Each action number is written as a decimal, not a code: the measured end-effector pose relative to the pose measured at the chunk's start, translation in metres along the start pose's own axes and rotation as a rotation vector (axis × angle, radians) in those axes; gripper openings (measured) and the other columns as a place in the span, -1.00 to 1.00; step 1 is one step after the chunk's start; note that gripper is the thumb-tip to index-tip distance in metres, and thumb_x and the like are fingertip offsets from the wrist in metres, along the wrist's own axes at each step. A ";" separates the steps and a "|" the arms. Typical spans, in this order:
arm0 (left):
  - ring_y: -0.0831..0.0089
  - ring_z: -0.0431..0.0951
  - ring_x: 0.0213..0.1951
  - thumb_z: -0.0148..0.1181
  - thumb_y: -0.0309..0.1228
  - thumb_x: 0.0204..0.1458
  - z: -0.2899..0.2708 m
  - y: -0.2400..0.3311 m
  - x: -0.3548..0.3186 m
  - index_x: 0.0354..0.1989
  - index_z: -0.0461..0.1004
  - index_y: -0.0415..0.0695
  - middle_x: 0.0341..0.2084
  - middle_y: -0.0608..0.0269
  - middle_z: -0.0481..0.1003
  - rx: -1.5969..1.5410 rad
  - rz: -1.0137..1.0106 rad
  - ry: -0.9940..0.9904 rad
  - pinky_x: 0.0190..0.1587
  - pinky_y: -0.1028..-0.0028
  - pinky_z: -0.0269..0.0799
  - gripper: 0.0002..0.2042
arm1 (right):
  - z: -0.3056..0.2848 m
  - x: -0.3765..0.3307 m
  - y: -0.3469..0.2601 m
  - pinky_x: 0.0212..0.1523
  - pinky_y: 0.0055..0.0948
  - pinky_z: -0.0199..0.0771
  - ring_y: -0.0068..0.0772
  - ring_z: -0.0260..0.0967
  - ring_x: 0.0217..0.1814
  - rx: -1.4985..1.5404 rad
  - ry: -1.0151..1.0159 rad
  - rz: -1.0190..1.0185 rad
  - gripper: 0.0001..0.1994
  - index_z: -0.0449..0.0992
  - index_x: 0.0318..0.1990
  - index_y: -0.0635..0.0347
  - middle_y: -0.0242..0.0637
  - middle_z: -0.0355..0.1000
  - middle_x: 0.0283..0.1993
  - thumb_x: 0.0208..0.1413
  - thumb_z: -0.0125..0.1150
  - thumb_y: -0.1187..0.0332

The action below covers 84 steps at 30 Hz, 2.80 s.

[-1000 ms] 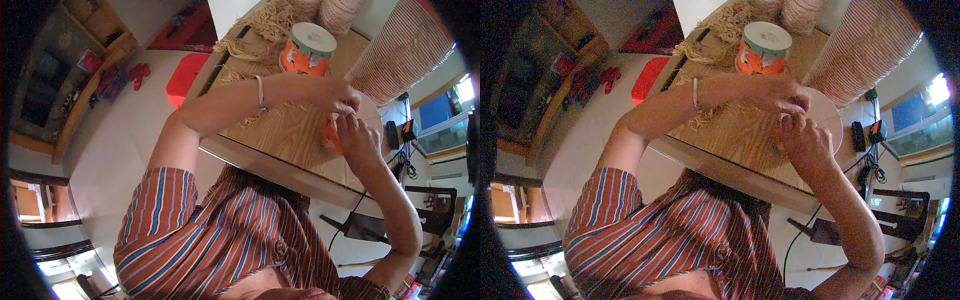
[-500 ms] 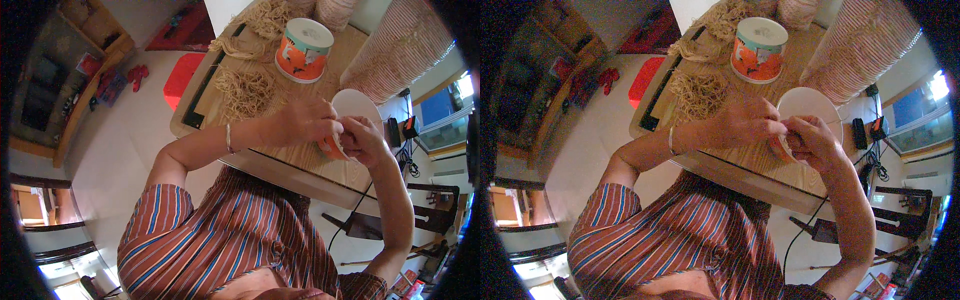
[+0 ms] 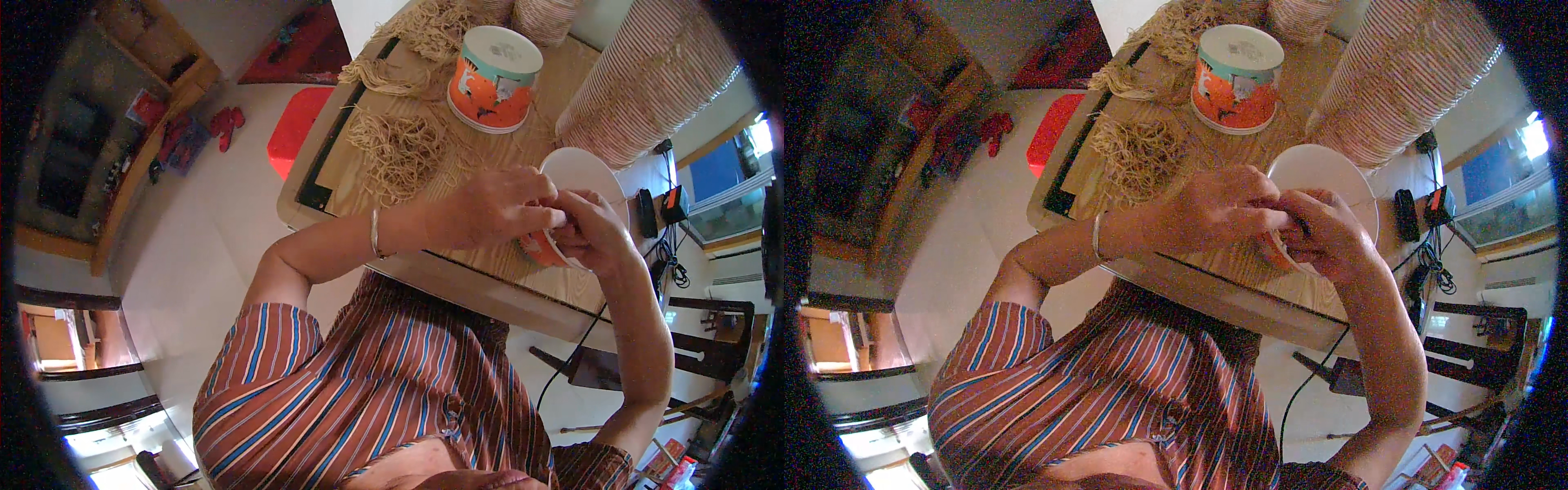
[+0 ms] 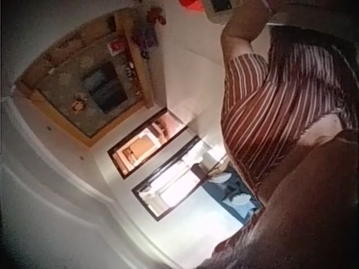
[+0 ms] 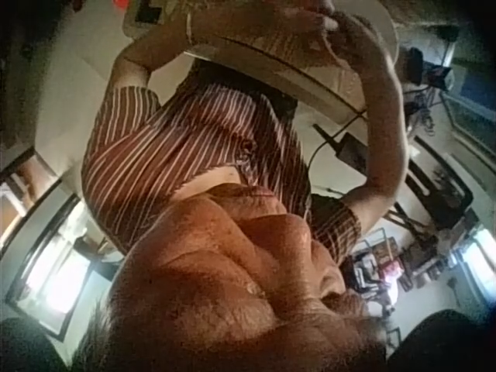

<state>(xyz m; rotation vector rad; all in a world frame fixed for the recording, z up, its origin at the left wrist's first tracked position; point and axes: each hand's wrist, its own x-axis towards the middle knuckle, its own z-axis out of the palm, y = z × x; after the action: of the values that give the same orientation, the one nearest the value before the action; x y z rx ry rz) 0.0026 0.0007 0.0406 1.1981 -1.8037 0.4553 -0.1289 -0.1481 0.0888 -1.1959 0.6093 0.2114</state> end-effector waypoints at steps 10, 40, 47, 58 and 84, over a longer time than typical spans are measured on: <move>0.20 0.48 -0.26 0.23 -0.49 -0.09 -0.005 -0.011 0.002 -0.33 0.44 -0.18 -0.34 0.18 0.44 -0.018 0.171 -0.076 -0.23 0.30 0.46 -0.85 | -0.009 0.003 0.002 -0.78 -0.65 -0.13 -0.75 -0.04 -0.75 -0.079 -0.104 -0.031 -0.77 0.42 -0.42 0.14 -0.57 0.14 -0.67 0.21 0.01 0.24; 0.32 0.47 -0.26 0.19 -0.42 -0.19 0.003 0.000 -0.006 -0.29 0.43 -0.14 -0.30 0.24 0.42 0.200 0.206 -0.050 -0.20 0.35 0.46 -0.77 | -0.012 0.002 0.005 -0.79 -0.71 -0.09 -0.78 -0.03 -0.74 0.013 -0.145 0.032 -0.79 0.38 -0.38 0.15 -0.59 0.15 -0.63 0.24 -0.02 0.25; 0.28 0.47 -0.26 0.28 -0.46 -0.08 0.009 -0.001 -0.006 -0.32 0.44 -0.15 -0.33 0.21 0.41 -0.170 -0.075 0.018 -0.22 0.38 0.45 -0.83 | -0.011 0.002 0.004 -0.79 -0.70 -0.11 -0.78 -0.05 -0.74 -0.019 -0.135 0.041 -0.80 0.40 -0.35 0.17 -0.60 0.13 -0.65 0.24 -0.01 0.26; 0.50 0.44 -0.29 0.22 -0.52 -0.02 0.024 0.020 -0.026 -0.34 0.45 -0.18 -0.37 0.28 0.41 -0.530 -0.688 0.269 -0.21 0.49 0.38 -0.91 | -0.004 -0.002 0.005 -0.77 -0.72 -0.12 -0.81 -0.03 -0.71 -0.095 -0.120 -0.051 -0.88 0.42 -0.34 0.12 -0.62 0.15 -0.63 0.15 0.14 0.31; 0.58 0.46 -0.35 0.21 -0.42 0.02 0.029 0.017 -0.022 -0.33 0.49 -0.23 -0.41 0.30 0.48 -0.658 -1.034 0.274 -0.27 0.54 0.41 -0.86 | 0.018 -0.006 0.025 -0.41 -0.51 0.37 -0.62 0.32 -0.47 -0.815 0.359 -0.634 -0.93 0.44 -0.30 0.21 -0.30 0.42 -0.49 0.10 0.16 0.43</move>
<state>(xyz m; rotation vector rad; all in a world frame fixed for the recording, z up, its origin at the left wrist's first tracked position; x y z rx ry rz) -0.0233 -0.0004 0.0097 1.3016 -0.7921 -0.5138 -0.1395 -0.1210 0.0759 -2.1828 0.4213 -0.3395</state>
